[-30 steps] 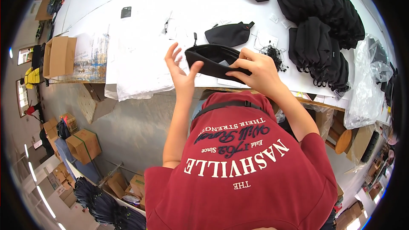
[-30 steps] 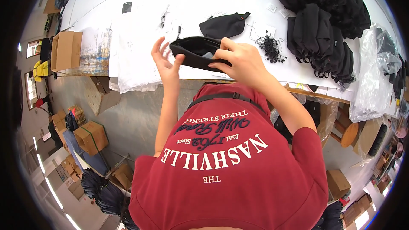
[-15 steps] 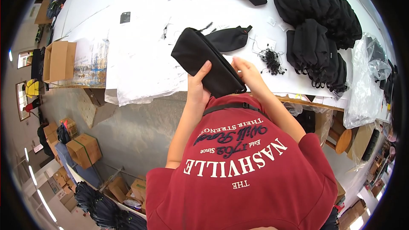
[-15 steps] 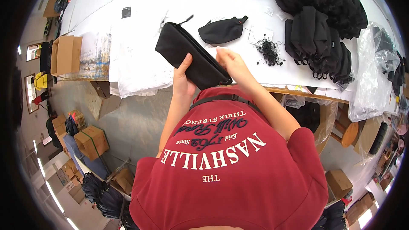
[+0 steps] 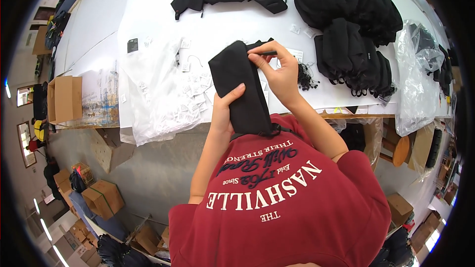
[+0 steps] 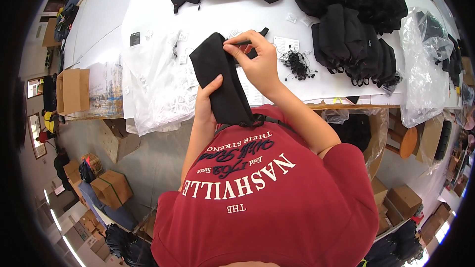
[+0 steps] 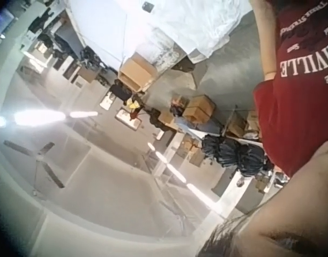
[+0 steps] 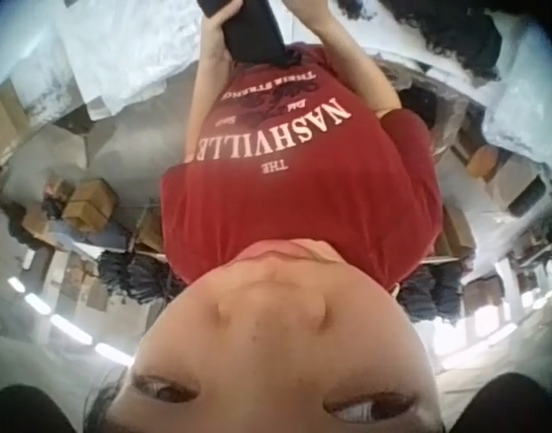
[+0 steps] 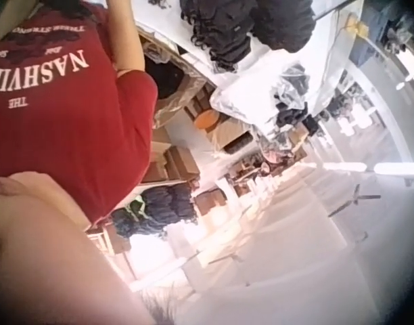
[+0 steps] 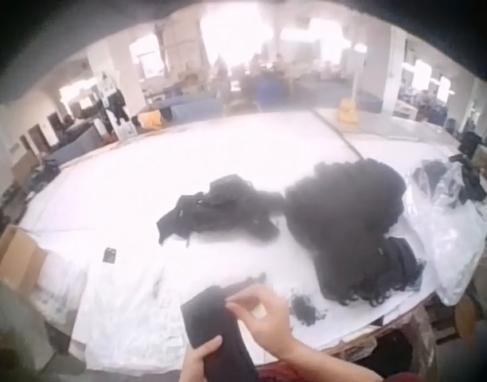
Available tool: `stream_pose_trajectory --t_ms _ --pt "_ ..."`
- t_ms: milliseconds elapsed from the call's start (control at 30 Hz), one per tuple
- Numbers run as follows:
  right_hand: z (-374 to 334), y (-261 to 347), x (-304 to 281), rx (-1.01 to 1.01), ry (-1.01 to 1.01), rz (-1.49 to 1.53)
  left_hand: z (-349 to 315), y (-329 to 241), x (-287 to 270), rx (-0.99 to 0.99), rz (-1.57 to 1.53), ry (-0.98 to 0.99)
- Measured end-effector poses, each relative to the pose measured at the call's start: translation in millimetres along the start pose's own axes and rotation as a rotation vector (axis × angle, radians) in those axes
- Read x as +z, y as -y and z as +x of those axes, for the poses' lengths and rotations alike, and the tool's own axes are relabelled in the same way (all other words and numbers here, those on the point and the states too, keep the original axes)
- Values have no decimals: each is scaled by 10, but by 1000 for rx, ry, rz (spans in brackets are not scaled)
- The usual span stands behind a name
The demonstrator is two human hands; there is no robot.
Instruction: Inserting small white cards into black fabric pouches at a warehouse workbench.
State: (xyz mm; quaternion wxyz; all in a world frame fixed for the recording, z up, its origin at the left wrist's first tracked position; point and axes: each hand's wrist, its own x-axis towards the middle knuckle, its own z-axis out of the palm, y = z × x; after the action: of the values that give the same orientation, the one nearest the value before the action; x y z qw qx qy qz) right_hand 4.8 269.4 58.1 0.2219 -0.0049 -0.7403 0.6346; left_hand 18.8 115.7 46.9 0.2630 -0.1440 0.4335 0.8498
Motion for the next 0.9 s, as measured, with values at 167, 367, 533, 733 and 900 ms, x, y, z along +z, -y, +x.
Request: stream_pose_trajectory --t_ms 167,367,533,733,900 --pt "-120 148 -97 48 172 50 222 -74 -128 -99 -234 82" --pt "-91 192 -262 12 187 -32 243 -41 -103 -231 -257 169" --pt "-152 278 -268 52 192 -18 321 -63 -140 -310 -262 242" --pt "-303 334 -256 95 363 72 477 -89 -184 -299 -437 359" --pt "-346 395 -264 125 399 77 479 -104 -206 -261 -385 350"
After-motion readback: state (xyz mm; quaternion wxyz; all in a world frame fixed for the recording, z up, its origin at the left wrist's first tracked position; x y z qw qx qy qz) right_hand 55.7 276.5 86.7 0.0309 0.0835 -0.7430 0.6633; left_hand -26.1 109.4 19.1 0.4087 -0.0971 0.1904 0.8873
